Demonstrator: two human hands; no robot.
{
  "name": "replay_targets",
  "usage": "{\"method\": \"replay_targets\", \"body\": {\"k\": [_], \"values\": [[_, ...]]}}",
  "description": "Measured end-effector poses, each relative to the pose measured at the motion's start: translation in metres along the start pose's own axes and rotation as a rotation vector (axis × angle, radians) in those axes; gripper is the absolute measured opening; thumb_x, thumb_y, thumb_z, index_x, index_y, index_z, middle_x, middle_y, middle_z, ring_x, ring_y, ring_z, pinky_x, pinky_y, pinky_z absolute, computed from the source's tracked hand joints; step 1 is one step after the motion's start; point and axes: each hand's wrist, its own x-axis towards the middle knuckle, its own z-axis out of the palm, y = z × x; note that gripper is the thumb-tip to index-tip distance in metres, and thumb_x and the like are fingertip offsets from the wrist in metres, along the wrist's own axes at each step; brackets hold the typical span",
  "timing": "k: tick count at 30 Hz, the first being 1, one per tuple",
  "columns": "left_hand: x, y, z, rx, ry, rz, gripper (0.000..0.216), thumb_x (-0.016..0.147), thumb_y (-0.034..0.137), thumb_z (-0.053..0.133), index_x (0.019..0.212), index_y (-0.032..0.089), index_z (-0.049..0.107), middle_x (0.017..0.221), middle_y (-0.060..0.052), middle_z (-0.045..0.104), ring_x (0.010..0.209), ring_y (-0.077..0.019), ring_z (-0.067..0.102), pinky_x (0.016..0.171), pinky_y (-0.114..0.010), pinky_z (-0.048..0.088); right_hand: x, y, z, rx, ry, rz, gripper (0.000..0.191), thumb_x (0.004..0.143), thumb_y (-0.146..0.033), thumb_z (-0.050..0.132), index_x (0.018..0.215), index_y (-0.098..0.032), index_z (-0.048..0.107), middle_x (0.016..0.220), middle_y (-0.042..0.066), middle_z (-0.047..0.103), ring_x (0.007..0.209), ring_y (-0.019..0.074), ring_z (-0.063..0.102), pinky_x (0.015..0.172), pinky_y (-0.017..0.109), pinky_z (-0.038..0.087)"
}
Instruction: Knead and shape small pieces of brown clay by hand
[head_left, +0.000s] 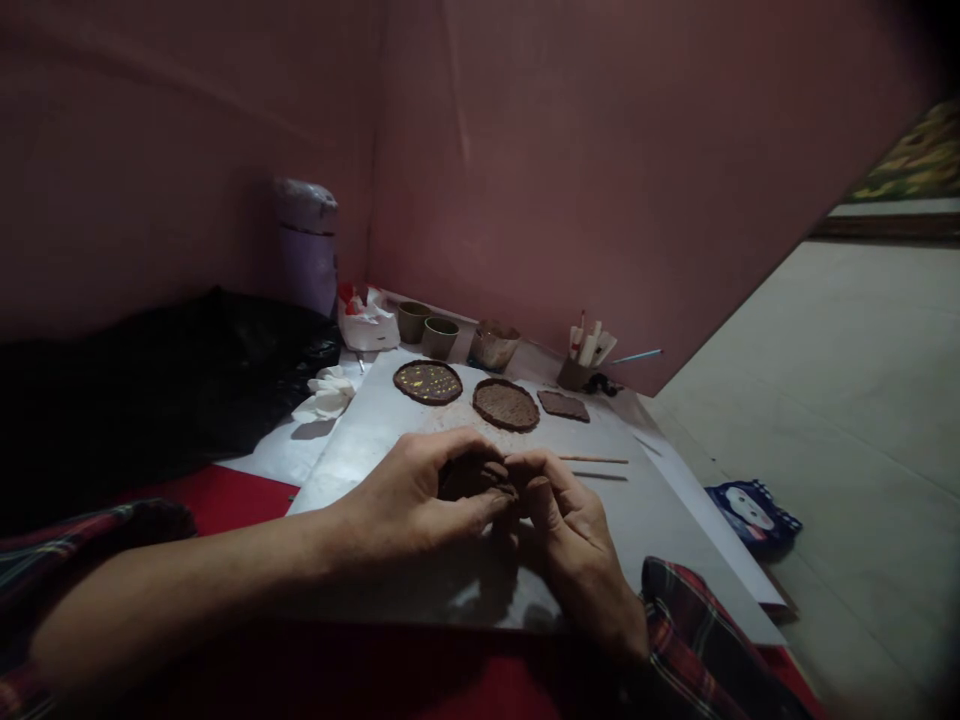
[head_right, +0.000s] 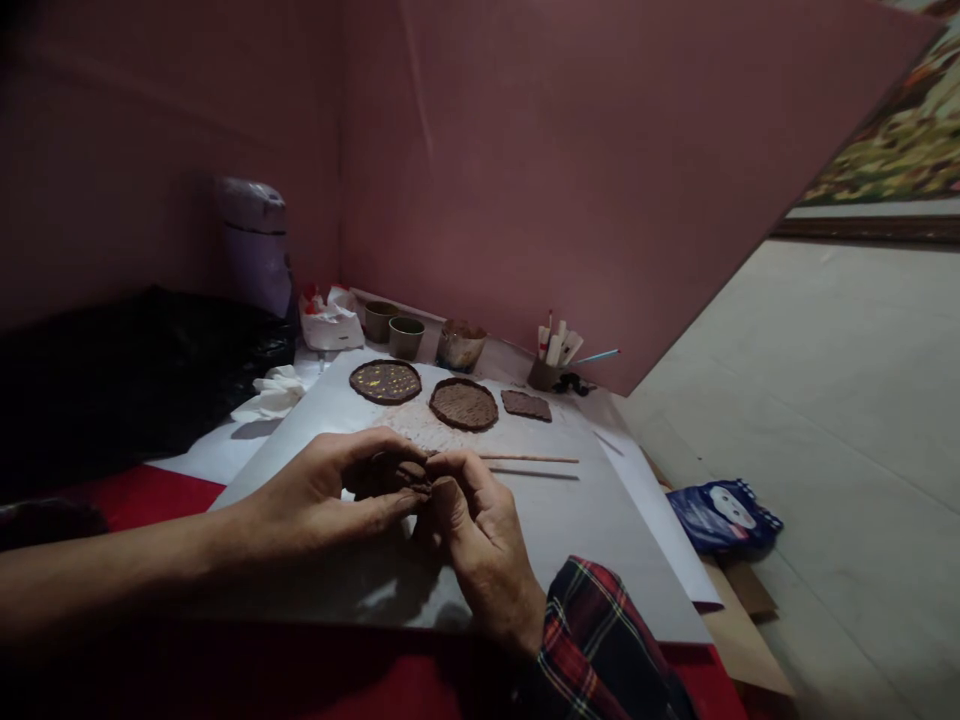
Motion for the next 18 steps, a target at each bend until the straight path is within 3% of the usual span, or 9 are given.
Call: {"method": "replay_targets", "body": {"k": [7,18], "values": [[0.0017,0.0029,-0.0028,0.039,0.013,-0.015,0.016,0.084,0.018,0.055,0.097,0.013,0.063,0.09,-0.005,0.067,0.085,-0.0185,0.062,0.074,-0.027,0.048,0.0002,-0.0005,0.001,-0.064,-0.022,-0.137,0.023,0.081,-0.033,0.066,0.101,-0.024,0.059,0.093,0.001,0.067,0.085,0.0162,0.062,0.073,0.024,0.049],[-0.0005,-0.0005,-0.0067,0.217,-0.008,0.069,0.02,0.085,0.021,0.055,0.1,0.011,0.065,0.089,-0.005,0.067,0.081,-0.017,0.062,0.071,-0.025,0.047,0.0008,0.0022,0.001,-0.207,0.056,-0.188,0.009,0.084,-0.022,0.064,0.093,-0.023,0.065,0.088,-0.002,0.068,0.081,0.013,0.062,0.074,0.022,0.048]]}}
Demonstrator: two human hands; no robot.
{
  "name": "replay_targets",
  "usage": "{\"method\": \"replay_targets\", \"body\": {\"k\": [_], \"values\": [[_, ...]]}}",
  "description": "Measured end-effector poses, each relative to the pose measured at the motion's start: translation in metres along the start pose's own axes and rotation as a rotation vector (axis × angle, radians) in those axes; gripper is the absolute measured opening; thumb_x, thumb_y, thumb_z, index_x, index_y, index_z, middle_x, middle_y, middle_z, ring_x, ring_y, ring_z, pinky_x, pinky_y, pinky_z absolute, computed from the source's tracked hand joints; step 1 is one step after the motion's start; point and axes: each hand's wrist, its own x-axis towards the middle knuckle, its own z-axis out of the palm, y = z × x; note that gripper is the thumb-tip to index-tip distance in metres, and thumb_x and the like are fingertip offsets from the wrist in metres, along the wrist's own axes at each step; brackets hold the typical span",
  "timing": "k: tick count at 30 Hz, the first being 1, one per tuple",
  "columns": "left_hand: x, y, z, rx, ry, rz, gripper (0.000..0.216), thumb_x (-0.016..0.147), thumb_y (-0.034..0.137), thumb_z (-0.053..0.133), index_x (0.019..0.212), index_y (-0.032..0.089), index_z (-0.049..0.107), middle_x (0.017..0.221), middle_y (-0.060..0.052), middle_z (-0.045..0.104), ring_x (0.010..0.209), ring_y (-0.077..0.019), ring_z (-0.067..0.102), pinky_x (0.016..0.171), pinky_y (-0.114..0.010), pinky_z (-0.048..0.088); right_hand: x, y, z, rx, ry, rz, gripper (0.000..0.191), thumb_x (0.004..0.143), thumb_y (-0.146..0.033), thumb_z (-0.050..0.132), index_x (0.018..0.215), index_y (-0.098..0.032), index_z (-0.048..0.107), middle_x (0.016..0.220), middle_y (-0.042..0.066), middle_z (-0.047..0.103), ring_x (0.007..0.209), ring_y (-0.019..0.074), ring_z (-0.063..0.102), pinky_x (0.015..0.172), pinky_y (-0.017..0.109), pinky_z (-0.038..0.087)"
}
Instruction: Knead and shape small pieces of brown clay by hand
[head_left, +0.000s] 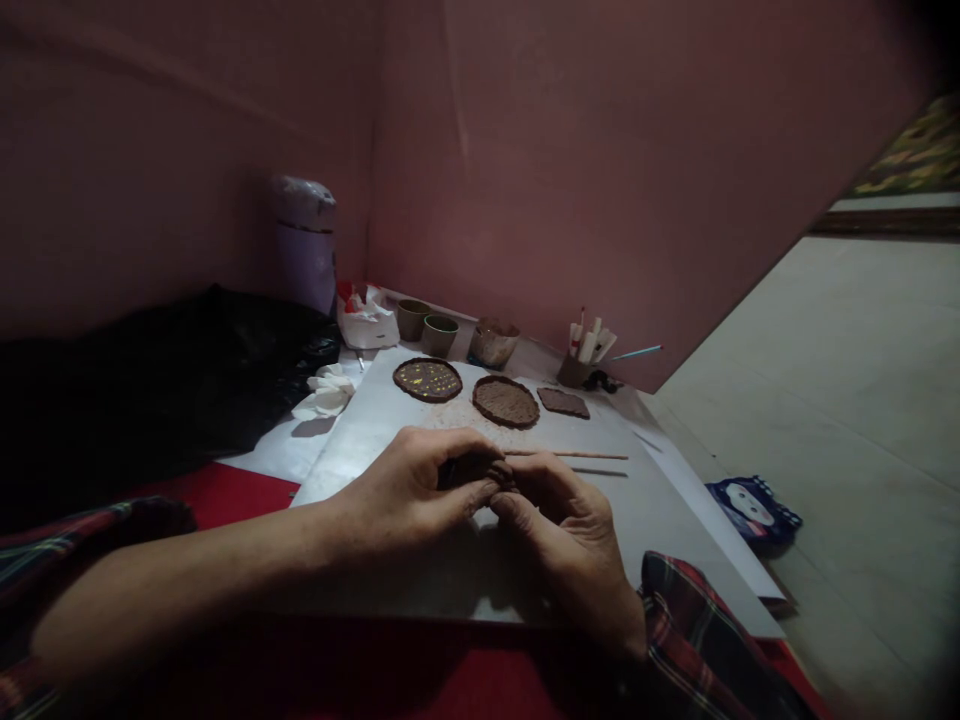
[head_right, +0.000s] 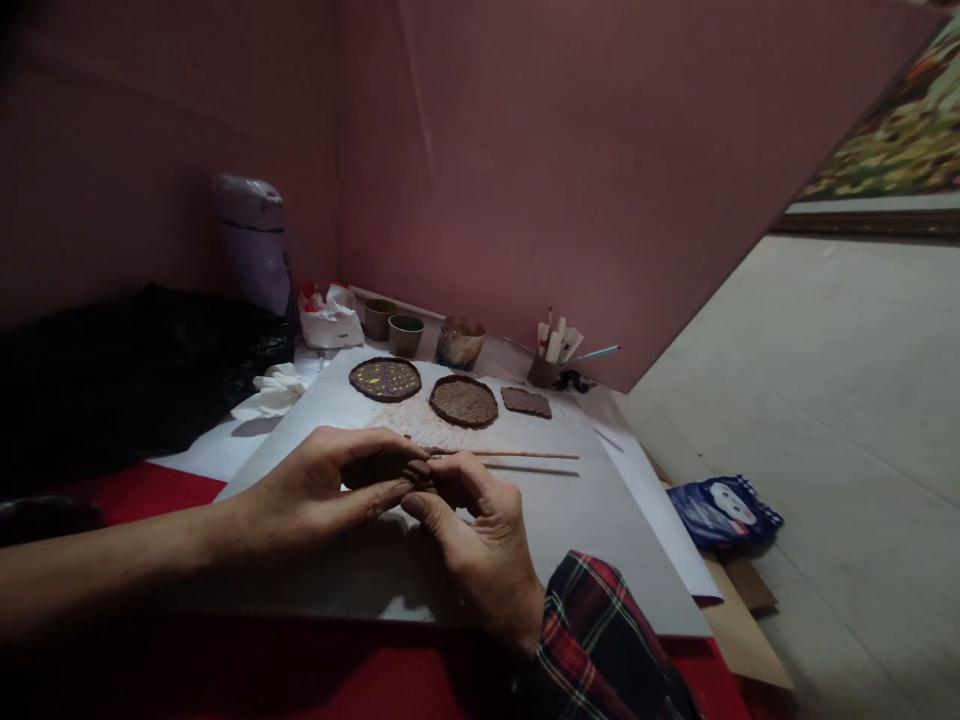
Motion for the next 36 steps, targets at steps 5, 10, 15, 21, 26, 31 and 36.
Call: {"method": "replay_targets", "body": {"k": [5,10,15,21,26,31,36], "values": [[0.0013,-0.0027,0.0004,0.009,-0.003,0.045,0.021,0.086,0.021,0.055,0.102,0.011,0.065,0.091,-0.005,0.068,0.081,-0.0161,0.063,0.071,-0.024,0.047,-0.0001,-0.0013,-0.0002,0.013,0.014,-0.001,0.006,0.083,-0.023,0.065,0.089,-0.023,0.068,0.085,-0.002,0.069,0.079,0.0127,0.062,0.073,0.021,0.048],[0.0011,-0.0009,0.0006,0.021,-0.021,0.052,0.021,0.086,0.016,0.053,0.102,0.009,0.064,0.093,-0.007,0.069,0.084,-0.0163,0.063,0.074,-0.024,0.048,-0.0012,-0.0023,0.0006,-0.008,0.002,0.016,0.006,0.085,-0.025,0.063,0.088,-0.021,0.065,0.08,-0.001,0.067,0.073,0.0126,0.06,0.067,0.022,0.047],[0.0008,-0.0031,0.0017,0.048,-0.013,0.071,0.019,0.086,0.012,0.05,0.1,0.008,0.064,0.093,-0.008,0.068,0.083,-0.016,0.062,0.075,-0.025,0.047,-0.0019,-0.003,0.0003,-0.014,-0.008,0.008,0.009,0.085,-0.027,0.062,0.091,-0.02,0.063,0.082,0.0,0.068,0.076,0.0137,0.062,0.068,0.023,0.047],[0.002,-0.0048,0.003,0.021,-0.014,0.054,0.024,0.089,0.015,0.048,0.107,0.009,0.062,0.1,-0.008,0.067,0.091,-0.0174,0.061,0.08,-0.027,0.047,0.0005,-0.002,0.0009,-0.045,0.046,0.012,0.01,0.086,-0.028,0.061,0.093,-0.021,0.064,0.088,0.001,0.07,0.079,0.0149,0.064,0.068,0.024,0.048],[0.0016,-0.0043,0.0041,0.04,-0.017,0.084,0.034,0.086,0.016,0.053,0.119,0.009,0.057,0.111,-0.01,0.066,0.1,-0.0182,0.061,0.086,-0.027,0.047,0.0003,-0.0024,0.0004,0.0,0.093,0.0,0.009,0.087,-0.026,0.06,0.091,-0.021,0.065,0.082,0.0,0.07,0.074,0.0133,0.064,0.065,0.022,0.049],[-0.0024,-0.0029,0.004,0.143,0.022,0.096,0.058,0.076,0.01,0.062,0.131,0.012,0.045,0.119,-0.009,0.062,0.103,-0.0182,0.059,0.087,-0.027,0.047,-0.0005,-0.0057,0.0,0.028,0.114,0.025,0.011,0.088,-0.026,0.058,0.094,-0.021,0.065,0.087,0.002,0.072,0.08,0.0154,0.066,0.07,0.024,0.051],[-0.0013,-0.0006,0.0053,0.219,0.054,0.085,0.047,0.078,0.015,0.063,0.124,0.016,0.051,0.112,-0.007,0.065,0.096,-0.0182,0.062,0.082,-0.028,0.048,-0.0006,-0.0048,-0.0002,0.023,0.142,0.015,0.01,0.088,-0.026,0.059,0.094,-0.022,0.066,0.088,0.001,0.072,0.081,0.0138,0.065,0.071,0.022,0.049]]}}
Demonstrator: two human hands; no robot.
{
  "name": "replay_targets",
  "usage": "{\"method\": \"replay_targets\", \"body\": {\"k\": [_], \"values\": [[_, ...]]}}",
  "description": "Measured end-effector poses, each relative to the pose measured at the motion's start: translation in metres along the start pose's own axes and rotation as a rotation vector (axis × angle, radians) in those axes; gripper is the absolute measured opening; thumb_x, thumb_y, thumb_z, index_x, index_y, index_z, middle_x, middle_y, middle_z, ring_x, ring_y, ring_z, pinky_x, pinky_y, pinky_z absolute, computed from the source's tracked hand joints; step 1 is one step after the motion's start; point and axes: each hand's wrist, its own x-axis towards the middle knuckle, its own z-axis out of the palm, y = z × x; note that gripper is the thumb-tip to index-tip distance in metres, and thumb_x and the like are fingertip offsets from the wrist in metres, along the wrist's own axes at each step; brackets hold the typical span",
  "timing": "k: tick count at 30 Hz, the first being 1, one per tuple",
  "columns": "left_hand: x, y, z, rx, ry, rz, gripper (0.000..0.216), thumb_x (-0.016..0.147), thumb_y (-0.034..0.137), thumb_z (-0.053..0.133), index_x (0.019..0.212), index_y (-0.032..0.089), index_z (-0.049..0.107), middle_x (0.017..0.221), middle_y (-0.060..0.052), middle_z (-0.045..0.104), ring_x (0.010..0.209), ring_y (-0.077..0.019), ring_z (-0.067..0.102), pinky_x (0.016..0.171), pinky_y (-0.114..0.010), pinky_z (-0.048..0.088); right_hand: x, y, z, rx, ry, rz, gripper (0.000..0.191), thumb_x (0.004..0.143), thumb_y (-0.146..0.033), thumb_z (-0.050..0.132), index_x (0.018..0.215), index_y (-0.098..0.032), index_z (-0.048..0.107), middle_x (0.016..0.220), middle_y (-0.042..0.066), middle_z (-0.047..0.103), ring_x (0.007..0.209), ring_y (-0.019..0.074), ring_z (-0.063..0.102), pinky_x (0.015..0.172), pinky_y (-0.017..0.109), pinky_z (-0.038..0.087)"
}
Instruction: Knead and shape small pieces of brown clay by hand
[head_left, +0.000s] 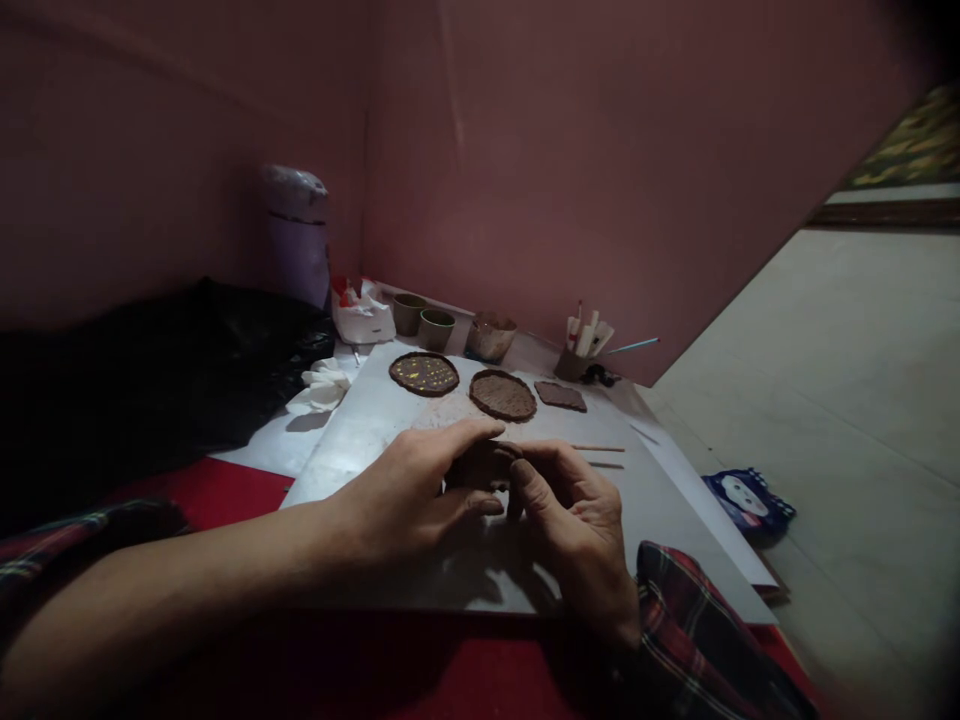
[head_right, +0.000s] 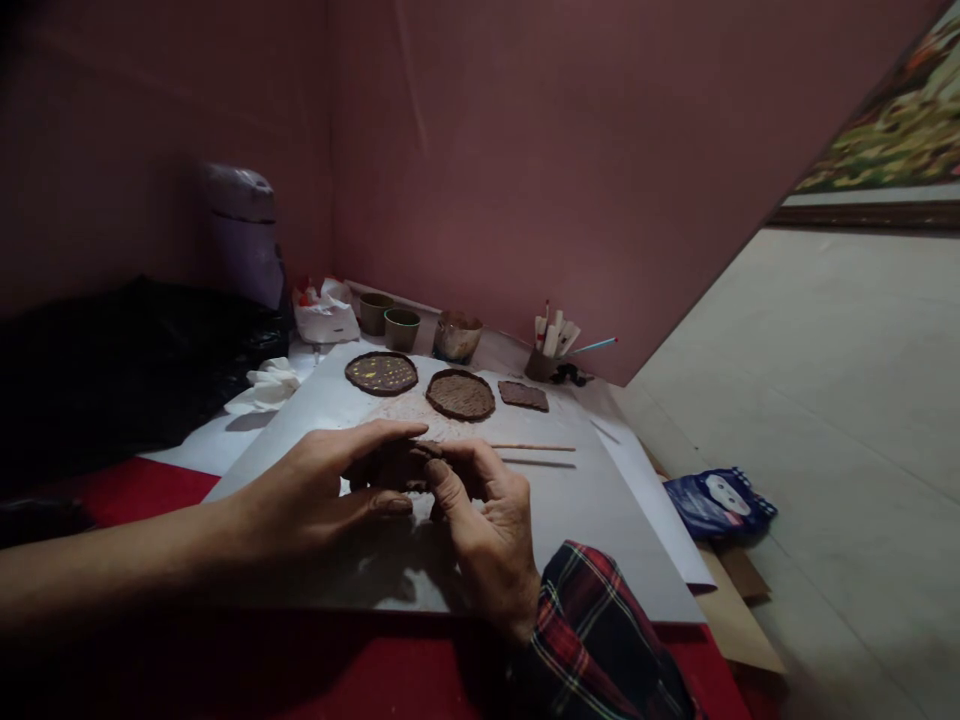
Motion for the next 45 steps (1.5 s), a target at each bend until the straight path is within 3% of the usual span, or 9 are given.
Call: {"method": "replay_targets", "body": {"k": [4,9,13,16,22,28,34,39,45], "values": [[0.004,-0.001,0.001,0.001,0.001,-0.039,0.027,0.081,0.013,0.059,0.107,0.016,0.061,0.102,-0.005,0.068,0.091,-0.0175,0.063,0.077,-0.025,0.048,0.0,0.004,-0.001,-0.007,-0.015,0.014,0.011,0.088,-0.029,0.059,0.094,-0.022,0.064,0.084,0.0,0.069,0.076,0.0122,0.063,0.063,0.021,0.048],[0.004,-0.001,0.0,-0.185,-0.006,-0.026,0.017,0.086,0.015,0.054,0.101,0.013,0.062,0.092,-0.004,0.068,0.084,-0.0135,0.064,0.073,-0.022,0.049,-0.001,0.005,-0.001,0.008,-0.041,0.034,0.018,0.09,-0.037,0.054,0.095,-0.022,0.062,0.075,-0.001,0.065,0.057,0.0085,0.056,0.05,0.02,0.043],[0.002,0.0,-0.001,-0.202,0.015,-0.032,0.013,0.085,0.014,0.057,0.096,0.013,0.063,0.089,-0.002,0.068,0.081,-0.0126,0.063,0.072,-0.021,0.048,0.001,0.004,0.0,0.041,-0.062,0.006,0.02,0.086,-0.037,0.06,0.098,-0.022,0.06,0.081,0.001,0.067,0.066,0.0122,0.061,0.055,0.022,0.047],[0.001,0.0,0.0,-0.199,-0.001,-0.04,0.014,0.088,0.017,0.053,0.096,0.014,0.063,0.089,-0.003,0.067,0.081,-0.0138,0.062,0.072,-0.023,0.048,0.001,0.005,0.0,-0.067,-0.085,-0.042,0.017,0.081,-0.033,0.066,0.094,-0.021,0.063,0.083,0.001,0.069,0.072,0.015,0.063,0.061,0.024,0.049],[0.001,-0.005,0.003,-0.138,0.035,0.005,0.017,0.086,0.014,0.054,0.1,0.016,0.063,0.089,-0.003,0.068,0.082,-0.0143,0.062,0.072,-0.024,0.048,-0.001,0.007,0.001,-0.114,-0.067,-0.092,0.01,0.087,-0.027,0.06,0.096,-0.022,0.063,0.087,0.0,0.069,0.079,0.0151,0.063,0.068,0.025,0.049],[0.0,-0.009,0.007,-0.21,0.133,-0.015,0.038,0.082,0.014,0.058,0.12,0.015,0.056,0.097,-0.005,0.07,0.083,-0.0147,0.065,0.074,-0.024,0.051,0.0,0.006,0.002,-0.084,-0.017,-0.088,0.013,0.087,-0.028,0.061,0.098,-0.023,0.064,0.091,0.001,0.07,0.072,0.0134,0.061,0.062,0.024,0.048],[0.004,-0.003,0.001,-0.18,0.155,-0.101,0.033,0.075,0.015,0.066,0.108,0.012,0.063,0.096,-0.006,0.071,0.086,-0.0176,0.065,0.074,-0.024,0.051,-0.001,0.001,0.004,-0.045,0.023,-0.082,0.012,0.087,-0.027,0.06,0.097,-0.023,0.066,0.093,0.002,0.071,0.073,0.0145,0.064,0.06,0.025,0.05],[0.006,0.0,-0.003,-0.279,0.029,-0.117,0.011,0.08,0.016,0.061,0.087,0.015,0.069,0.078,0.001,0.068,0.073,-0.0121,0.061,0.066,-0.019,0.046,-0.001,0.0,0.005,-0.025,0.023,-0.073,0.012,0.088,-0.027,0.06,0.097,-0.022,0.065,0.093,0.002,0.071,0.072,0.0139,0.063,0.059,0.025,0.05],[0.005,0.0,-0.003,-0.28,0.01,-0.165,0.016,0.082,0.027,0.061,0.086,0.014,0.069,0.074,0.0,0.064,0.068,-0.0128,0.056,0.06,-0.02,0.044,-0.001,0.003,0.003,-0.002,-0.003,-0.06,0.014,0.09,-0.029,0.057,0.098,-0.022,0.064,0.094,0.003,0.07,0.074,0.0147,0.063,0.059,0.025,0.049]]}}
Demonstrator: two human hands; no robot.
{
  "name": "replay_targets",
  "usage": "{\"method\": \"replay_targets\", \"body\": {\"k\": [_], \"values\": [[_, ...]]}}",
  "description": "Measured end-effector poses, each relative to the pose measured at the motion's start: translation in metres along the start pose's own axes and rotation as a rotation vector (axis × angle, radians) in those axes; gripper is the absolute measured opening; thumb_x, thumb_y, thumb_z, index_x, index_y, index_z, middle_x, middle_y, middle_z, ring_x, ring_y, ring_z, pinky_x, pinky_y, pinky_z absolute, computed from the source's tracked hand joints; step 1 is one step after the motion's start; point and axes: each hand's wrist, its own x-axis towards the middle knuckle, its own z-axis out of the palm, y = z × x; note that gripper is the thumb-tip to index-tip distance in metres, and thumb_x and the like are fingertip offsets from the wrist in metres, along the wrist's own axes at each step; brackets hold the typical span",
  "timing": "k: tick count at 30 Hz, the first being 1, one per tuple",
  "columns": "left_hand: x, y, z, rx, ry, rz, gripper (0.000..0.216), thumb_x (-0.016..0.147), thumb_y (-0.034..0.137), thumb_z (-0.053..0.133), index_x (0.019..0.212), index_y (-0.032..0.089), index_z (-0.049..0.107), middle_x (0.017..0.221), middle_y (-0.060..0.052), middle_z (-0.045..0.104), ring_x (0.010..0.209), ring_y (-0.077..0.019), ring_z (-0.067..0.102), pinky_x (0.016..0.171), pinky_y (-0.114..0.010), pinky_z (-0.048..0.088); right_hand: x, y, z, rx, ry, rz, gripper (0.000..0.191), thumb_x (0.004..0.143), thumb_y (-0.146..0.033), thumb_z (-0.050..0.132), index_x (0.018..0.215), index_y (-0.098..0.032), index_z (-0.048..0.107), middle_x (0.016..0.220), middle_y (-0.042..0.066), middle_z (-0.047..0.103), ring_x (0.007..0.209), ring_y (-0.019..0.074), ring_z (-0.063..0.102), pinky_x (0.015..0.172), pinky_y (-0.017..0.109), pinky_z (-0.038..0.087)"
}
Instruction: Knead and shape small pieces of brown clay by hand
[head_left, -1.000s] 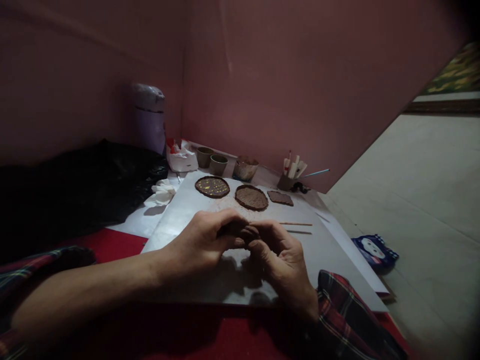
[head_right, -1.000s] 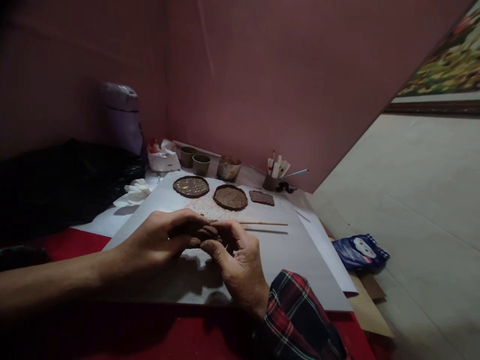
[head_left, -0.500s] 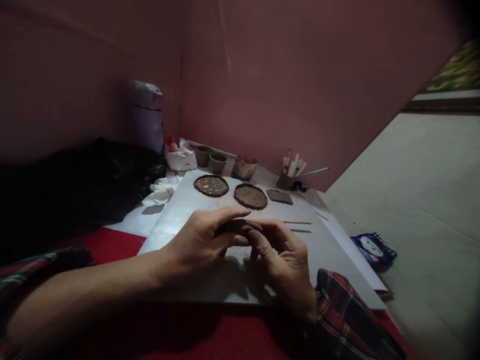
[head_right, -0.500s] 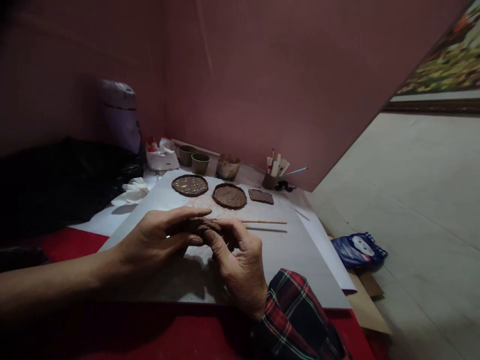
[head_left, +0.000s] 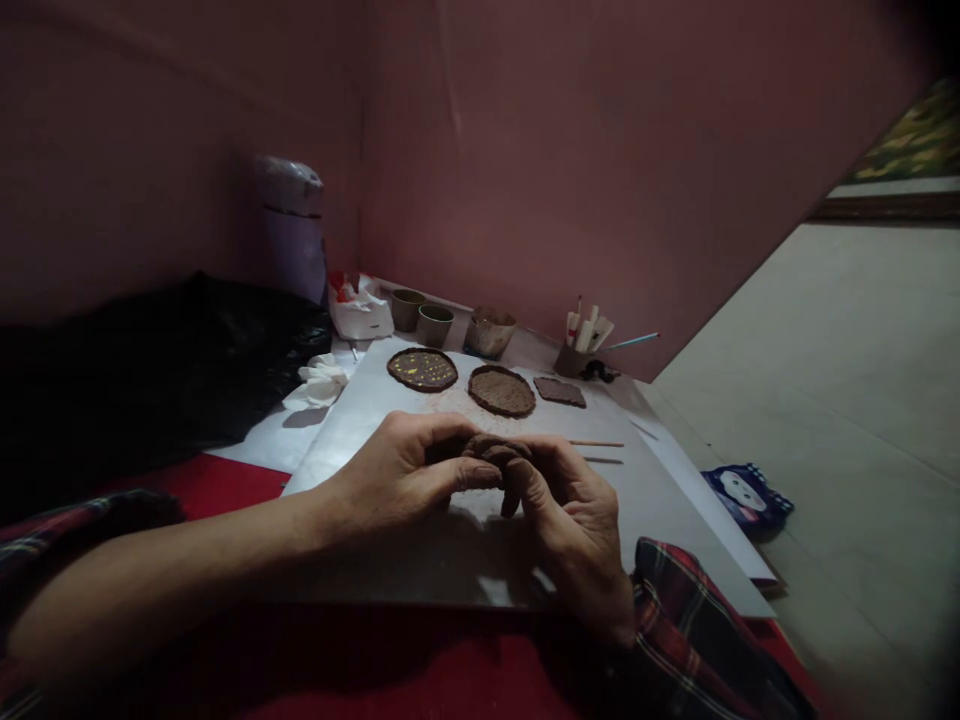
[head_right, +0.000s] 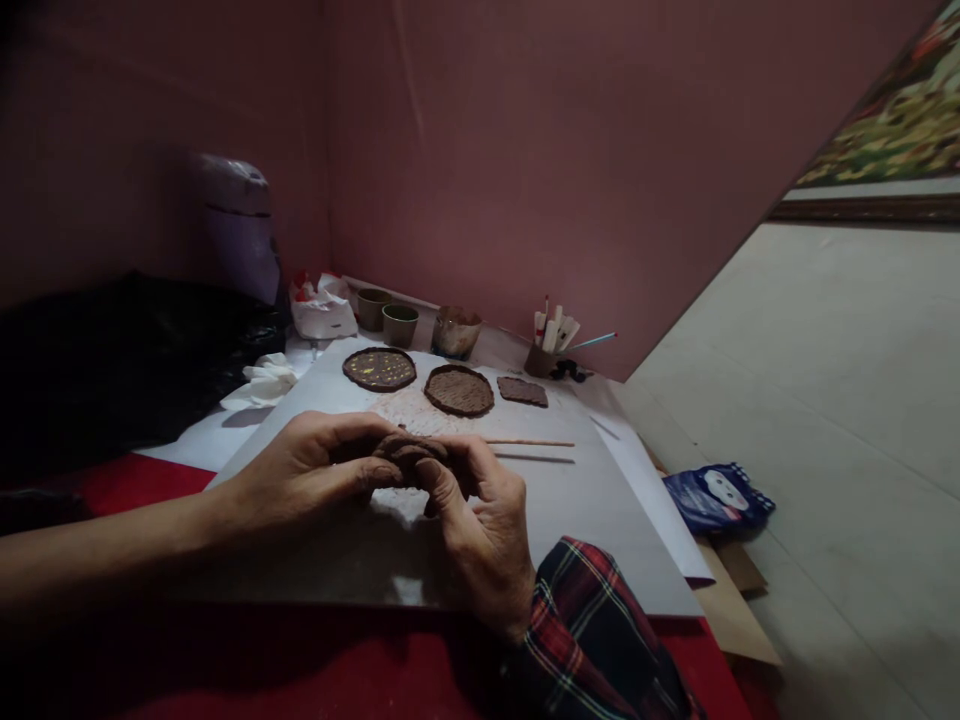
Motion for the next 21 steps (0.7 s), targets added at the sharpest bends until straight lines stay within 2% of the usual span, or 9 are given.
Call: {"method": "replay_targets", "body": {"k": [5,9,11,17,21], "values": [[0.0009,0.0022,0.0002,-0.029,-0.018,-0.044,0.013,0.08,0.023,0.062,0.085,0.014,0.069,0.072,0.001,0.063,0.068,-0.0128,0.057,0.06,-0.02,0.044,-0.0011,0.0015,-0.002,-0.022,-0.014,0.005,0.014,0.09,-0.03,0.056,0.099,-0.021,0.063,0.096,0.003,0.07,0.081,0.0159,0.063,0.063,0.026,0.05],[0.0013,0.0023,0.0016,-0.135,-0.049,-0.067,0.022,0.086,0.031,0.056,0.091,0.013,0.068,0.087,-0.005,0.069,0.083,-0.018,0.062,0.073,-0.026,0.048,-0.0012,0.0013,-0.0032,-0.037,-0.039,-0.017,0.016,0.092,-0.031,0.052,0.099,-0.022,0.063,0.089,0.002,0.07,0.068,0.0125,0.061,0.058,0.024,0.049],[0.0007,0.0019,0.0019,-0.148,-0.049,-0.063,0.023,0.087,0.031,0.055,0.093,0.012,0.067,0.091,-0.006,0.069,0.086,-0.019,0.063,0.075,-0.027,0.049,-0.0011,0.0013,-0.0036,-0.053,-0.056,-0.02,0.017,0.092,-0.031,0.051,0.099,-0.022,0.063,0.09,0.002,0.069,0.07,0.0129,0.062,0.06,0.024,0.05],[-0.0016,0.0012,0.0004,0.091,-0.027,0.019,0.019,0.087,0.027,0.054,0.087,0.012,0.067,0.086,-0.004,0.069,0.079,-0.0165,0.062,0.069,-0.025,0.047,-0.0001,0.0021,-0.0033,-0.053,-0.081,0.032,0.021,0.089,-0.031,0.057,0.108,-0.023,0.059,0.097,0.003,0.07,0.082,0.0166,0.066,0.068,0.026,0.053],[-0.001,0.0004,-0.0014,0.131,-0.044,0.084,0.018,0.088,0.025,0.053,0.09,0.012,0.066,0.083,-0.004,0.069,0.075,-0.0157,0.061,0.067,-0.025,0.046,0.0001,0.0022,-0.0028,-0.133,-0.096,-0.034,0.015,0.089,-0.027,0.057,0.101,-0.023,0.065,0.095,0.002,0.071,0.087,0.0179,0.066,0.075,0.028,0.052]]}}
